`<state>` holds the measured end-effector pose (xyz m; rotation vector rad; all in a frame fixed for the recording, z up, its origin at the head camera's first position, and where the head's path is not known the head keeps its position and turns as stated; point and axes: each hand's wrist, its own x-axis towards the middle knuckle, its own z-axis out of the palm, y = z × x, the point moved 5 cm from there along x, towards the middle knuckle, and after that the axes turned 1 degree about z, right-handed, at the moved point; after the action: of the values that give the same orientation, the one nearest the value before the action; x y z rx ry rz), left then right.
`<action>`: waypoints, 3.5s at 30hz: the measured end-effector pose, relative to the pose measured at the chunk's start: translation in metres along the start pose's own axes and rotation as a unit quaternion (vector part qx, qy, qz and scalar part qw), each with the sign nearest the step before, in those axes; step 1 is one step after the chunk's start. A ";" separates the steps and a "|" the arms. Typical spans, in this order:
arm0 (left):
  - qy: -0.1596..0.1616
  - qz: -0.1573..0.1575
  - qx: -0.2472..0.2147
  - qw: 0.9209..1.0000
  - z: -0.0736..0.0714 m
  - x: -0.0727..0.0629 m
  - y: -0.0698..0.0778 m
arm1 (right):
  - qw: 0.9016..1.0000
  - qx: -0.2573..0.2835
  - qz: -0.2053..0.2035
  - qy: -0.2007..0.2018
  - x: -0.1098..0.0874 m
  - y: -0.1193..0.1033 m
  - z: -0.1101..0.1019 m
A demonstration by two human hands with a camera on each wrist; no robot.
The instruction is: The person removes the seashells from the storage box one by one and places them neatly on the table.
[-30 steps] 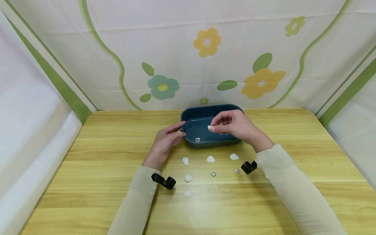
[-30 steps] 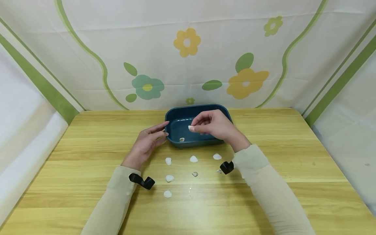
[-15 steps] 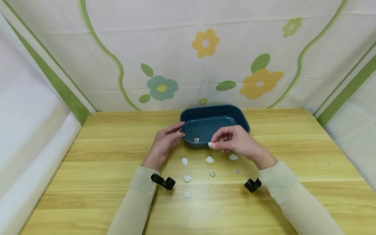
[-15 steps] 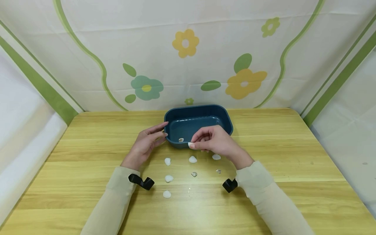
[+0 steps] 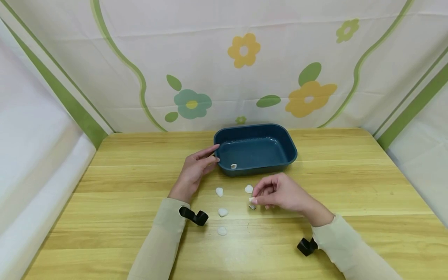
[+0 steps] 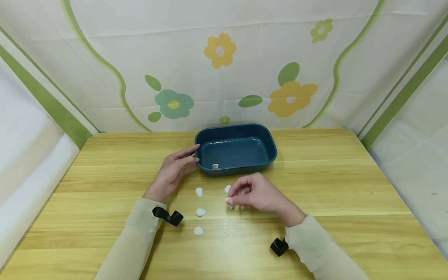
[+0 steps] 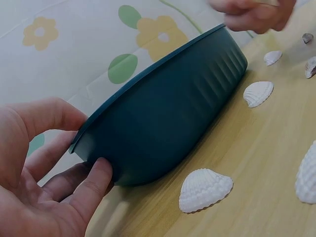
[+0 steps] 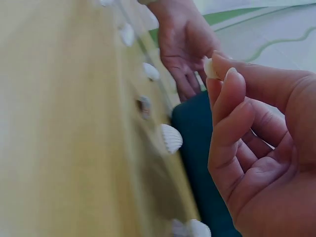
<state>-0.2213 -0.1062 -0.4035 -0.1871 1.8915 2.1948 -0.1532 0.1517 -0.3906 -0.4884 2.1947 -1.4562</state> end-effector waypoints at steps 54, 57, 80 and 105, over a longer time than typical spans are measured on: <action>-0.008 0.005 -0.008 1.000 0.001 -0.001 0.000 | 0.994 -0.101 -0.028 -0.023 -0.028 0.014 0.025; -0.009 0.006 -0.009 1.000 0.001 0.000 0.000 | 0.994 -0.101 -0.027 -0.025 -0.028 0.013 0.025; -0.004 0.004 -0.009 1.000 0.001 -0.001 0.000 | 0.998 -0.038 0.016 0.051 -0.037 0.012 -0.025; -0.005 0.006 -0.018 1.000 0.001 -0.001 0.000 | 0.992 -0.060 0.008 0.106 -0.025 -0.009 -0.064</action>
<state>-0.2205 -0.1055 -0.4033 -0.1717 1.8533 2.2348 -0.1677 0.2101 -0.3561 -0.3682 2.4576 -1.4309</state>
